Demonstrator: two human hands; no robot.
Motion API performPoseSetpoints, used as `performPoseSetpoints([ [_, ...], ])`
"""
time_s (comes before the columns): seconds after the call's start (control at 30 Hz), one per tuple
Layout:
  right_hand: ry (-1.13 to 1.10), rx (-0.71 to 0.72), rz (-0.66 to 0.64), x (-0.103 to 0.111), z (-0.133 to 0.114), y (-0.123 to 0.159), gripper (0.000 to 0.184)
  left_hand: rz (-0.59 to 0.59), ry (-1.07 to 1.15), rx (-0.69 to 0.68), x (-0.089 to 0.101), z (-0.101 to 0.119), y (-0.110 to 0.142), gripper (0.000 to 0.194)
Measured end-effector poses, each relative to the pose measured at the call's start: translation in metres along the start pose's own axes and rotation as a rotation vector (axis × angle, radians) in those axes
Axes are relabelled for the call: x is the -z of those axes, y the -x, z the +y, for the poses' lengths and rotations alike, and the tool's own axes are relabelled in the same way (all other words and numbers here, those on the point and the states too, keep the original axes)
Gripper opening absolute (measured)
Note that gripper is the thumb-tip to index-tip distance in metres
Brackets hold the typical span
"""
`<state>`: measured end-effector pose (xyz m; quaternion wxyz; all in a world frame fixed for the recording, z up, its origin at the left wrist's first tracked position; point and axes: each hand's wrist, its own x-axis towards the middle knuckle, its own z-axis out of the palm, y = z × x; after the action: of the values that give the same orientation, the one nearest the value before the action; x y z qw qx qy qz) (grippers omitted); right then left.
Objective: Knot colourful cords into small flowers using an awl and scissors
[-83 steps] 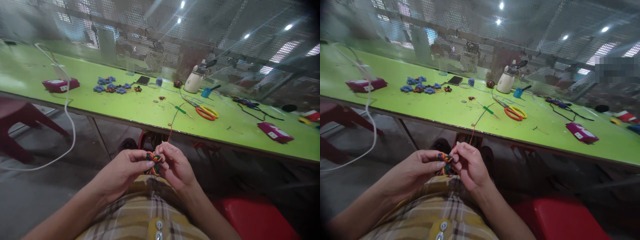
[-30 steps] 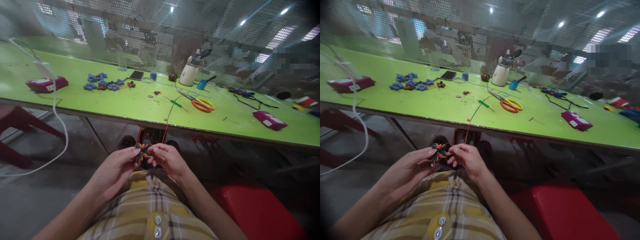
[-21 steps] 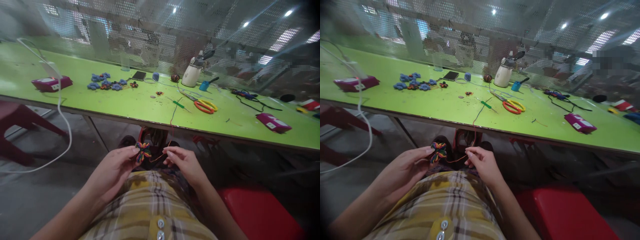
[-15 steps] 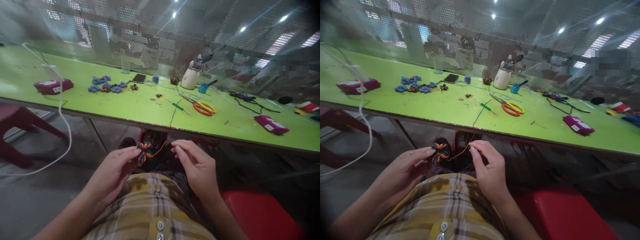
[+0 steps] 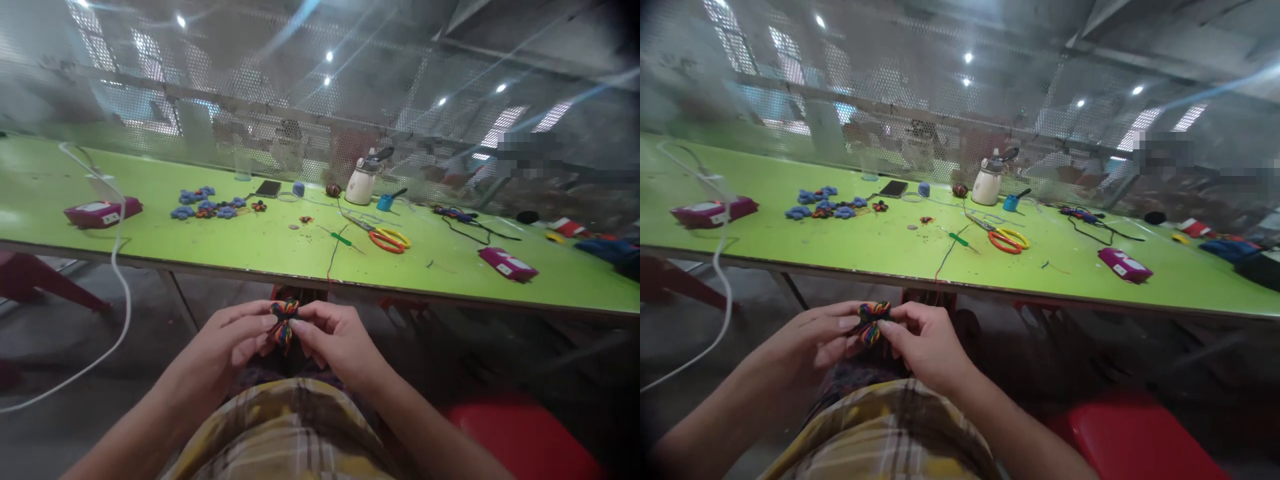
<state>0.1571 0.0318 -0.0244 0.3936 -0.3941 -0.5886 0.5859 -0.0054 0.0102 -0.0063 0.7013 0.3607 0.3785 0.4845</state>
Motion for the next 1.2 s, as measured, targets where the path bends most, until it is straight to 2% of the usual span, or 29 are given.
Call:
performPoseSetpoints([
  [0.17,0.122,0.089,-0.033,0.008,-0.017,-0.005,0.020,0.010,-0.158,-0.035,0.002,0.007,-0.016,0.012],
  [0.37,0.252,0.196,-0.029,0.026,-0.038,-0.022,0.014,0.002,-0.093,-0.086,-0.005,0.030,-0.035,0.011],
  [0.43,0.374,0.255,-0.022,0.035,-0.048,-0.031,0.015,0.001,-0.088,-0.119,-0.006,0.039,-0.045,0.009],
  [0.53,0.665,0.460,0.034,0.053,-0.062,-0.051,0.013,-0.012,-0.148,-0.195,-0.003,0.051,-0.068,0.007],
  [0.63,0.864,0.681,0.081,0.076,-0.073,-0.079,0.012,-0.002,-0.272,-0.296,0.003,0.062,-0.093,0.010],
  [0.73,1.011,0.792,0.134,0.103,-0.087,-0.110,0.014,0.020,-0.370,-0.332,0.009,0.074,-0.115,0.014],
  [0.87,1.021,0.830,0.255,0.130,-0.112,-0.147,0.013,0.029,-0.443,-0.247,0.012,0.091,-0.139,0.032],
  [0.93,1.021,0.849,0.298,0.138,-0.119,-0.166,0.013,0.012,-0.482,-0.211,0.012,0.098,-0.151,0.029],
  [1.03,1.100,0.753,0.250,0.143,-0.113,-0.192,0.014,-0.041,-0.480,-0.191,0.013,0.104,-0.170,0.012],
  [1.1,1.206,0.691,0.275,0.142,-0.102,-0.202,0.016,-0.076,-0.446,-0.172,0.013,0.106,-0.181,0.009],
  [1.2,1.061,0.711,0.269,0.133,-0.090,-0.200,0.017,-0.125,-0.442,-0.134,0.012,0.108,-0.194,0.012],
])
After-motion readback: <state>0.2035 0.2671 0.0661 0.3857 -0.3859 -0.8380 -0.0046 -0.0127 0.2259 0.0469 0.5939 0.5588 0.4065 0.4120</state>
